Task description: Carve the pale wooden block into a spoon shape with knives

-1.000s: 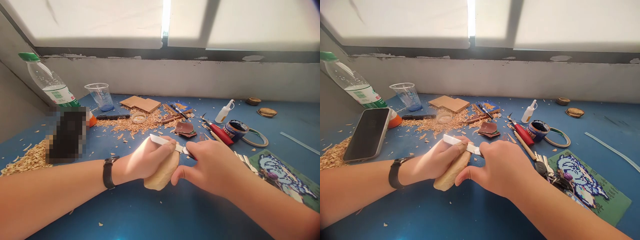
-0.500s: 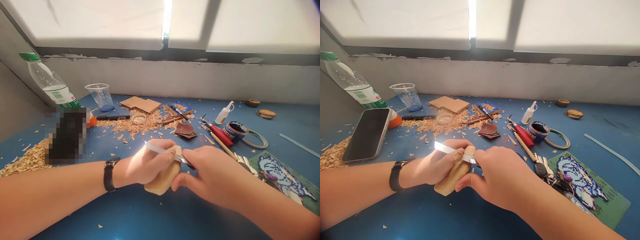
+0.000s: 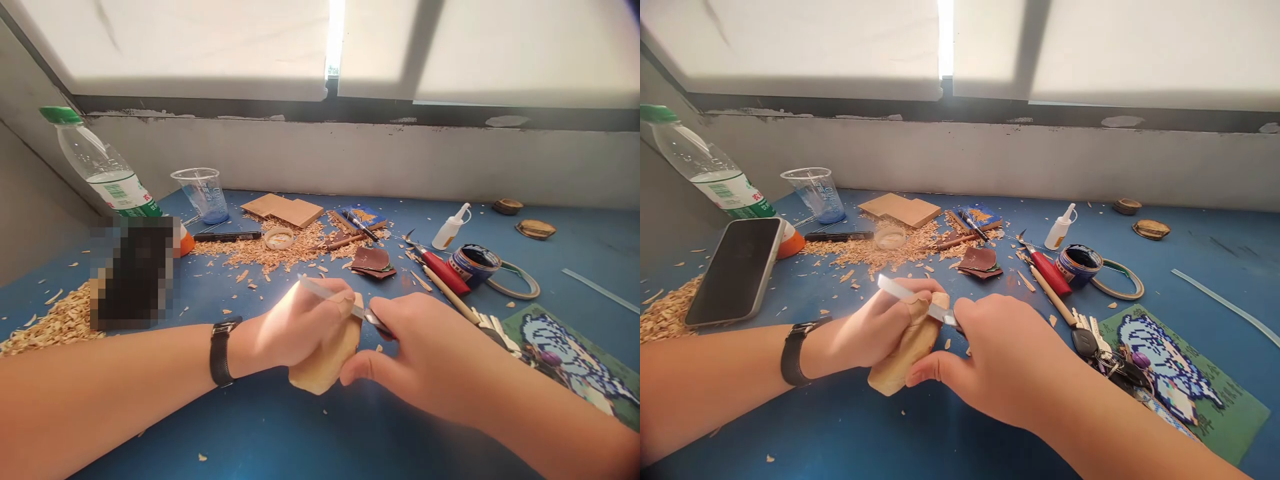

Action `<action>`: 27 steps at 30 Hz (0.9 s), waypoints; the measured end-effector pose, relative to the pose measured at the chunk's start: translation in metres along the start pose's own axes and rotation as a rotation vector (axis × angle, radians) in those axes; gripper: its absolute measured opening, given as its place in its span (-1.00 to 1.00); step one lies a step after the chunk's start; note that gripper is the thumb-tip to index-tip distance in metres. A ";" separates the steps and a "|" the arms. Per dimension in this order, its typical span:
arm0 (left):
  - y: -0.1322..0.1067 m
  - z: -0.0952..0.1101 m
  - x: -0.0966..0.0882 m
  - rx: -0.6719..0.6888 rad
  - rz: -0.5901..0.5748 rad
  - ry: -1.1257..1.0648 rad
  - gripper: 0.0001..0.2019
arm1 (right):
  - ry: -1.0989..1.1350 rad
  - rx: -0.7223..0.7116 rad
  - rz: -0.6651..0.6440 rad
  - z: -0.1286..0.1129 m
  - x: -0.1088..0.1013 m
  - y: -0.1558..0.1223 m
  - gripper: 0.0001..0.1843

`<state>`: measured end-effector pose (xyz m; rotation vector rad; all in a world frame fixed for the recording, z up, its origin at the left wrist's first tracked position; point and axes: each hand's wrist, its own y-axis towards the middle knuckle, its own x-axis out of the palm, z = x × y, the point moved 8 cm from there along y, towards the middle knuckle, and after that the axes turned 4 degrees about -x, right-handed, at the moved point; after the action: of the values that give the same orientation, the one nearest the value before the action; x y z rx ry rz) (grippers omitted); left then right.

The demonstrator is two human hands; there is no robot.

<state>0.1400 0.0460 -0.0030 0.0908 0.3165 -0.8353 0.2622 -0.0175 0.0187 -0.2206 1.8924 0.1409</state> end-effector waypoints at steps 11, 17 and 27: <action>0.000 -0.016 0.003 -0.101 -0.075 -0.130 -0.72 | 0.013 0.009 -0.011 0.001 0.000 -0.005 -0.37; 0.004 -0.008 -0.002 -0.103 0.017 -0.197 -0.64 | -0.003 0.084 0.143 0.009 -0.008 0.007 -0.15; 0.005 -0.019 -0.007 -0.019 -0.002 -0.291 -0.53 | 0.110 0.083 0.152 0.012 -0.006 0.004 -0.35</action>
<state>0.1349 0.0579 -0.0194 -0.0490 0.0509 -0.8350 0.2740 -0.0105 0.0201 -0.0286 2.0195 0.1552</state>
